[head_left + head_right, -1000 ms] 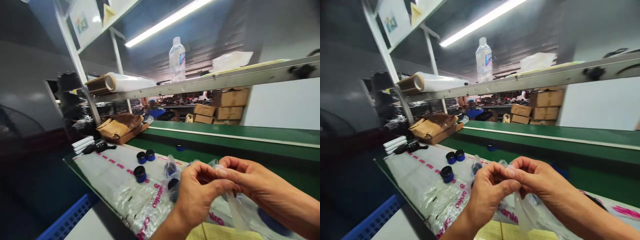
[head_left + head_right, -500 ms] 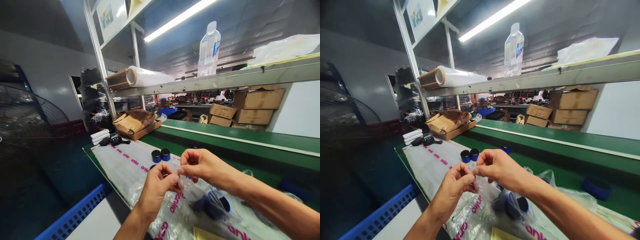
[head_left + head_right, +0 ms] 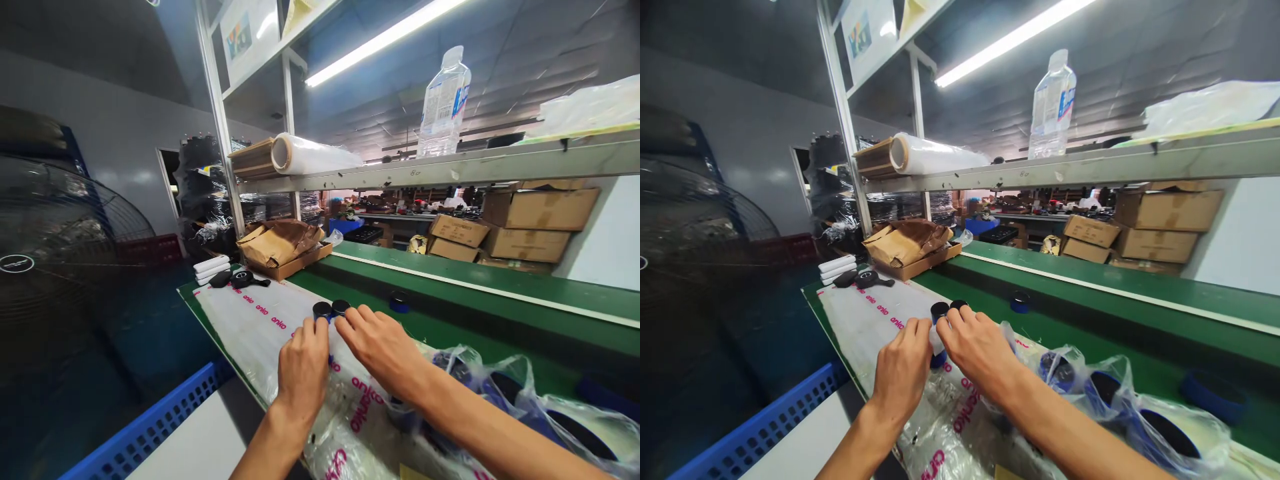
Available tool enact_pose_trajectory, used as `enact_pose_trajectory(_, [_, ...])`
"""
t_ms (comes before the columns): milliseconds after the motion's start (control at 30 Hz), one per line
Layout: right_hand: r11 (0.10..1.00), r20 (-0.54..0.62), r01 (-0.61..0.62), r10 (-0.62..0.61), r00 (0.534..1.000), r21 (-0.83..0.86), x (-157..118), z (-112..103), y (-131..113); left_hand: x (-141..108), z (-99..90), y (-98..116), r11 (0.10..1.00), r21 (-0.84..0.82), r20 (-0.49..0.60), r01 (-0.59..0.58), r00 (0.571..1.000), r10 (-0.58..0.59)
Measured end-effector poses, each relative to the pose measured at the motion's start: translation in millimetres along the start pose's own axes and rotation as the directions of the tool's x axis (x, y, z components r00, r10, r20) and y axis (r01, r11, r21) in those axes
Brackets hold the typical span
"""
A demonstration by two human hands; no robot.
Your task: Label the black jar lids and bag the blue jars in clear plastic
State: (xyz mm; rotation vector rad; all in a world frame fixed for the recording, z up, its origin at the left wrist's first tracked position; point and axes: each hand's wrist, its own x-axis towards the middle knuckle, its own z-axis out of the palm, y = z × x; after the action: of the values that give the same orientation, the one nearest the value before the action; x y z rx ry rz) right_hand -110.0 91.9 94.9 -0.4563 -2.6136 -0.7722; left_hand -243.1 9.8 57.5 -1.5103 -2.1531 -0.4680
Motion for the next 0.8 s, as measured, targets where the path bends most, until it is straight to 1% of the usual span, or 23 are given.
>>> enact_pose_trajectory(67, [0.999,0.037,-0.047,0.048,0.998,-0.012,11.9,2.4,-5.5,9.1,-1.6,-1.8,0.993,0.115,0.035,0.038,0.998,-0.043])
enact_pose_trajectory(133, [0.989,0.074,-0.141,0.137,0.988,0.044,23.4,8.7,-8.0,18.9,-2.3,-4.6,0.988,0.141,0.049,0.068,0.996,-0.075])
enact_pose_trajectory(200, [0.963,0.106,-0.247,0.236,0.966,0.112,34.5,18.0,-7.8,28.3,-1.4,-9.5,0.985,0.151,0.063,0.084,0.994,-0.094])
enact_pose_trajectory(300, [0.907,0.159,-0.381,0.356,0.921,0.177,50.6,33.7,-4.5,39.7,3.1,-20.8,0.982,0.17,0.099,0.081,0.99,-0.099])
enact_pose_trajectory(367, [0.848,0.213,-0.476,0.434,0.876,0.231,60.8,43.3,-1.8,44.2,7.7,-29.0,0.981,0.18,0.12,0.073,0.988,-0.095])
enact_pose_trajectory(467, [0.727,0.314,-0.605,0.521,0.794,0.325,73.8,56.2,2.5,44.7,15.6,-37.7,0.982,0.181,0.139,0.06,0.987,-0.085])
enact_pose_trajectory(533, [0.637,0.386,-0.661,0.537,0.75,0.397,79.7,64.6,5.4,41.7,20.6,-40.2,0.984,0.168,0.146,0.052,0.986,-0.077])
enact_pose_trajectory(567, [0.594,0.418,-0.676,0.532,0.736,0.435,81.5,68.7,6.6,39.8,22.7,-40.9,0.986,0.157,0.149,0.051,0.986,-0.075])
enact_pose_trajectory(600, [0.555,0.442,-0.684,0.523,0.729,0.473,82.3,72.5,7.5,37.8,24.4,-41.4,0.989,0.141,0.153,0.051,0.986,-0.073])
enact_pose_trajectory(667, [0.496,0.459,-0.681,0.504,0.731,0.539,81.1,78.2,7.9,34.1,26.5,-42.2,0.993,0.097,0.161,0.06,0.984,-0.075])
enact_pose_trajectory(733, [0.468,0.447,-0.666,0.501,0.741,0.581,77.4,80.4,6.9,31.7,26.9,-43.0,0.995,0.043,0.154,0.095,0.983,-0.101])
enact_pose_trajectory(800, [0.467,0.425,-0.65,0.503,0.753,0.599,73.3,79.1,5.3,31.2,26.8,-43.7,0.987,-0.015,0.123,0.157,0.98,-0.154])
